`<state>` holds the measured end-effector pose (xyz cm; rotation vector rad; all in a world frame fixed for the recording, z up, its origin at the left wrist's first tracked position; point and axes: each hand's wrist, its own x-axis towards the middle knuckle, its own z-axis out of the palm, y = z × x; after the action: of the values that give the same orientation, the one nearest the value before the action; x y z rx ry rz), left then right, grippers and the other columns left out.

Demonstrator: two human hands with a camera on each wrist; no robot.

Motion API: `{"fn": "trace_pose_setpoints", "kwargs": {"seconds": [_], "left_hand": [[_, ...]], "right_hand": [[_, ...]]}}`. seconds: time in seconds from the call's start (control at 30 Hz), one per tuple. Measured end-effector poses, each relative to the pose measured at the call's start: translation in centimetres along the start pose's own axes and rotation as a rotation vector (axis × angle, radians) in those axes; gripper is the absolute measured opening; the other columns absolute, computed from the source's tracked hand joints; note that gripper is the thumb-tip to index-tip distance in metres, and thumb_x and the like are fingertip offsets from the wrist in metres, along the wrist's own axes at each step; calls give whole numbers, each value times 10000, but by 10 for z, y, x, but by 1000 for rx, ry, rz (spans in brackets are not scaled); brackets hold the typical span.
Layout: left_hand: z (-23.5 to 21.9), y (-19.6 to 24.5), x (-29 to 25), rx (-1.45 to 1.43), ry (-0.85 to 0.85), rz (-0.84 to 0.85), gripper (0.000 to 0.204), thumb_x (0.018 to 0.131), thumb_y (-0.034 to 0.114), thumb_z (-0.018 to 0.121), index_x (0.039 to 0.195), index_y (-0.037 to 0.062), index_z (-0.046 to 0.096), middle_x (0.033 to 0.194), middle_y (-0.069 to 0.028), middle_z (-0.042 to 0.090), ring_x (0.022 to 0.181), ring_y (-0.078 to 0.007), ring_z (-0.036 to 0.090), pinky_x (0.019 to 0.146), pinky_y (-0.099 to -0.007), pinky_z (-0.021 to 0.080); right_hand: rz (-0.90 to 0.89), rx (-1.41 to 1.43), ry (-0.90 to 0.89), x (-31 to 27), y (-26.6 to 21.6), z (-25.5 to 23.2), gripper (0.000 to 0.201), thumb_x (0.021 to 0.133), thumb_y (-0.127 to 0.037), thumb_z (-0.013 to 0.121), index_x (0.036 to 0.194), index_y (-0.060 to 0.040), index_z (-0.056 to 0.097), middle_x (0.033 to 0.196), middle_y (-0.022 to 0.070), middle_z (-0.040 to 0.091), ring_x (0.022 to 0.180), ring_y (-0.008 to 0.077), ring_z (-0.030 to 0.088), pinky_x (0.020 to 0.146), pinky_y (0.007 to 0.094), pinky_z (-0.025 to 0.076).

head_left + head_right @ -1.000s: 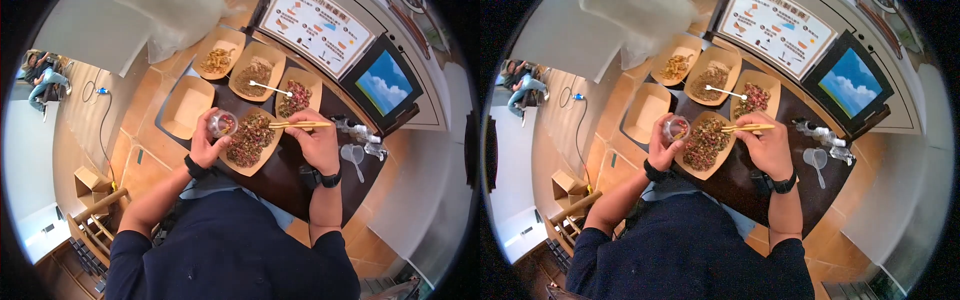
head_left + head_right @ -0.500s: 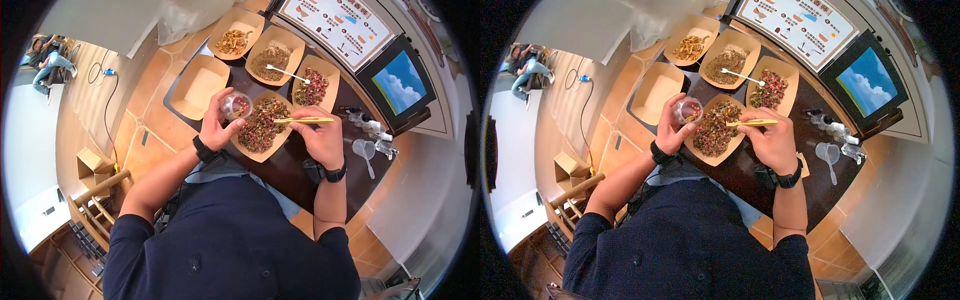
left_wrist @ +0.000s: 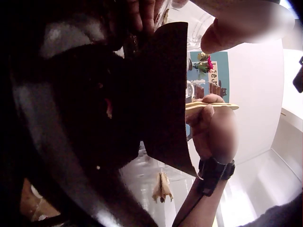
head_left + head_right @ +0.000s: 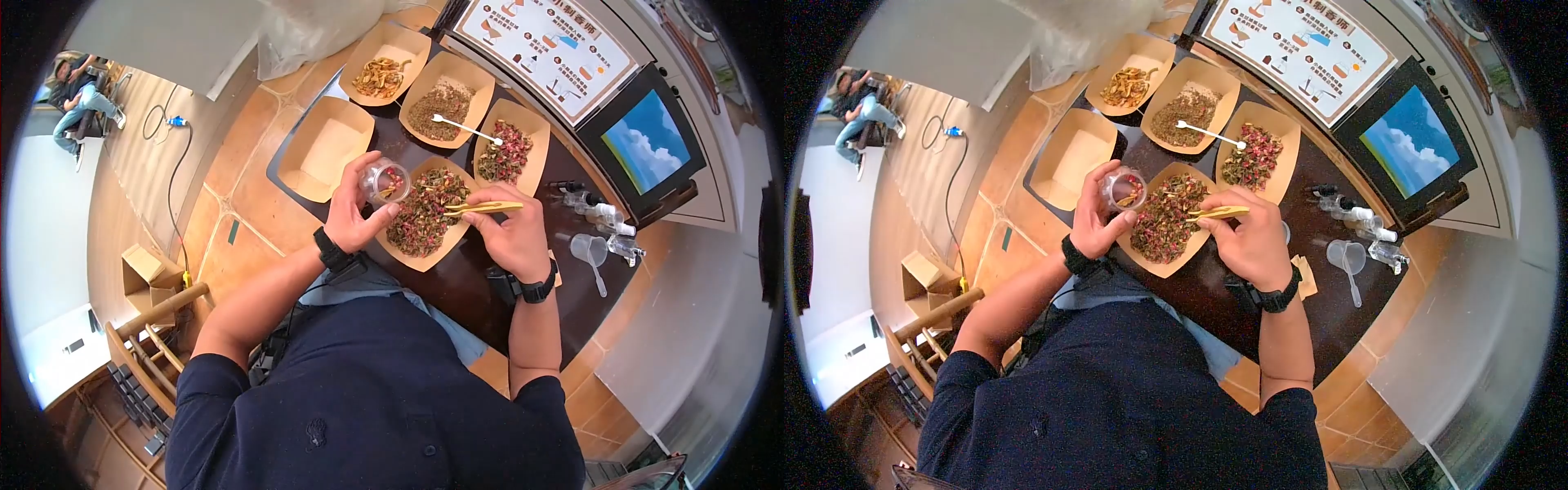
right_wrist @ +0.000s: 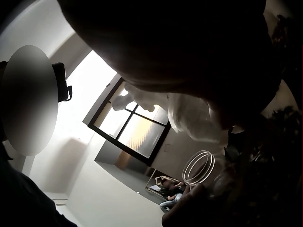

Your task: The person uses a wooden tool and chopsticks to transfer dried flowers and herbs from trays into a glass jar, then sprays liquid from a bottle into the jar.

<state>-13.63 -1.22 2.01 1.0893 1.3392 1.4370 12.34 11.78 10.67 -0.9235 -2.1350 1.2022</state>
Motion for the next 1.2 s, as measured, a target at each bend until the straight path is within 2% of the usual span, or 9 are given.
{"fn": "trace_pose_setpoints", "kwargs": {"seconds": [0.23, 0.43, 0.7, 1.0, 1.2], "left_hand": [[0, -1, 0, 10, -6, 15, 880, 935, 189, 825, 1623, -3, 311, 1458, -172, 555, 1339, -246, 603, 1183, -433, 466], [-1, -1, 0, 17, -6, 2, 876, 933, 180, 824, 1624, -1, 317, 1465, -175, 560, 1351, -251, 599, 1188, -435, 465], [-1, 0, 0, 40, -8, 8, 868, 941, 189, 817, 1625, -8, 319, 1475, -183, 569, 1339, -255, 615, 1181, -426, 474], [-1, -3, -1, 33, -3, 1, 854, 929, 157, 817, 1620, -3, 341, 1431, -159, 570, 1320, -240, 621, 1174, -416, 476], [0, -2, -1, 34, -5, 6, 853, 931, 166, 819, 1617, -6, 342, 1431, -165, 569, 1319, -240, 622, 1175, -409, 475]], "right_hand": [[-32, -6, 11, 0, -1, 4, 169, 844, 16, 815, 1001, -21, 766, 914, 119, 745, 792, 254, 713, 683, 357, 537], [16, 19, -2, -1, -2, 2, 166, 833, 27, 812, 983, -22, 761, 887, 112, 735, 752, 239, 674, 653, 357, 511], [-46, -12, 19, 1, -3, 6, 168, 829, 16, 821, 981, -24, 761, 891, 129, 736, 790, 300, 715, 682, 376, 538], [-7, 11, 5, 0, -8, 2, 169, 836, 12, 841, 984, -15, 765, 905, 118, 750, 781, 253, 721, 701, 356, 544], [-22, 16, 21, -1, -4, 4, 171, 833, 20, 838, 985, -14, 769, 915, 123, 756, 801, 258, 734, 727, 355, 558]]}}
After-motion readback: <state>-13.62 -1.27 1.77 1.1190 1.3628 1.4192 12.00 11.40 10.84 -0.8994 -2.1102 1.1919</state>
